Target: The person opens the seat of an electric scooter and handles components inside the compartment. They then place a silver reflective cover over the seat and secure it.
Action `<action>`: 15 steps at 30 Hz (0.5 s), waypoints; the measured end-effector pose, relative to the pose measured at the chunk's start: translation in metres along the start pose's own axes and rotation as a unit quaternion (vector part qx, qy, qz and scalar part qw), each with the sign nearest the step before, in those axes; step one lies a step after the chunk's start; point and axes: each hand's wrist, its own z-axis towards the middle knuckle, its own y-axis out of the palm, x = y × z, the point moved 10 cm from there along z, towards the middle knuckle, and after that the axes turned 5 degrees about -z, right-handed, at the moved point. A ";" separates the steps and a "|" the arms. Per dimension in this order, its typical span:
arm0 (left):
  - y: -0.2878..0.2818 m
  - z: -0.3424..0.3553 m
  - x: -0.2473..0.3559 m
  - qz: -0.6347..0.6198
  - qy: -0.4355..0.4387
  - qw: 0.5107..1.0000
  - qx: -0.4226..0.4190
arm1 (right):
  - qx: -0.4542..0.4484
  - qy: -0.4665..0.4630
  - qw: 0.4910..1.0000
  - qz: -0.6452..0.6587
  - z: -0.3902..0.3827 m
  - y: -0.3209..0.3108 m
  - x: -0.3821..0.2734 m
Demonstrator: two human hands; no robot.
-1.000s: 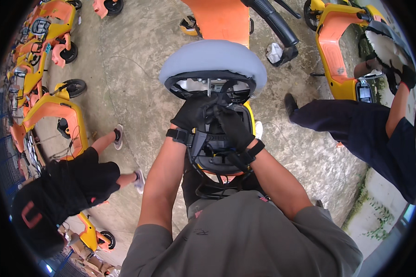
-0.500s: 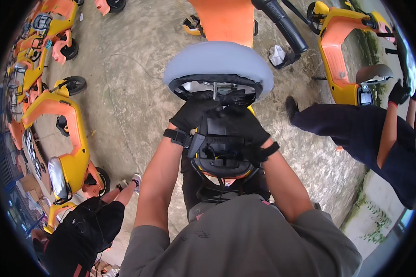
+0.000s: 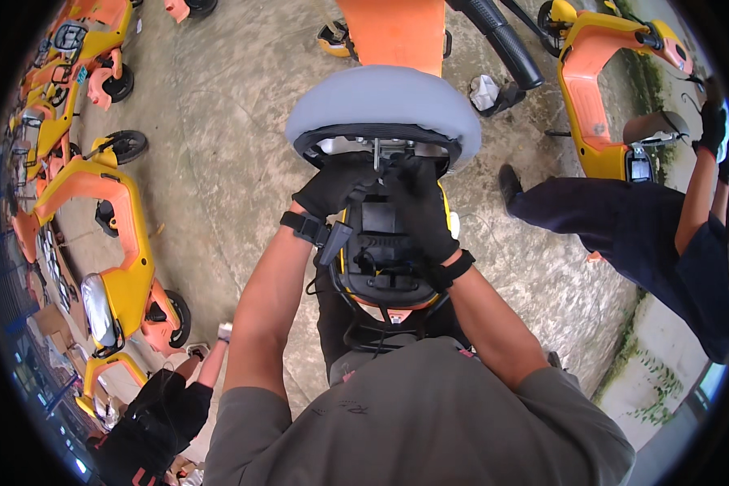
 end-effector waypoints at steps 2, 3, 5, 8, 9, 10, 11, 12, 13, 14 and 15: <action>0.001 0.000 0.005 0.047 0.036 0.998 -0.026 | -0.009 0.002 1.000 0.001 -0.004 0.004 -0.003; 0.004 0.001 0.007 0.071 0.053 0.995 -0.041 | -0.017 0.002 1.000 0.002 -0.004 0.006 -0.007; 0.017 -0.002 0.029 0.164 0.179 0.966 -0.090 | 0.003 -0.004 0.999 -0.039 -0.006 0.007 0.009; 0.014 0.000 0.016 -0.036 0.181 0.972 -0.144 | -0.010 -0.010 0.990 -0.138 -0.009 0.011 -0.004; 0.021 0.004 0.000 -0.298 0.067 0.939 -0.159 | -0.036 -0.012 0.979 -0.200 -0.010 0.013 -0.010; 0.027 0.002 -0.003 -0.300 0.066 0.938 -0.159 | -0.037 -0.010 0.979 -0.201 -0.010 0.010 -0.006; 0.024 0.001 -0.002 -0.259 0.099 0.954 -0.113 | -0.053 -0.084 0.956 -0.277 -0.011 0.013 -0.014; 0.022 -0.001 0.005 -0.216 0.132 0.965 -0.066 | -0.068 -0.159 0.921 -0.350 -0.013 0.018 -0.025; 0.026 -0.003 0.010 -0.218 0.133 0.964 -0.067 | -0.069 -0.160 0.920 -0.352 -0.012 0.015 -0.026; 0.026 -0.002 0.005 -0.250 0.093 0.963 -0.041 | -0.101 -0.154 0.920 -0.347 -0.011 0.018 -0.025; 0.023 -0.002 -0.002 -0.281 0.053 0.958 -0.014 | -0.133 -0.147 0.919 -0.340 -0.011 0.021 -0.027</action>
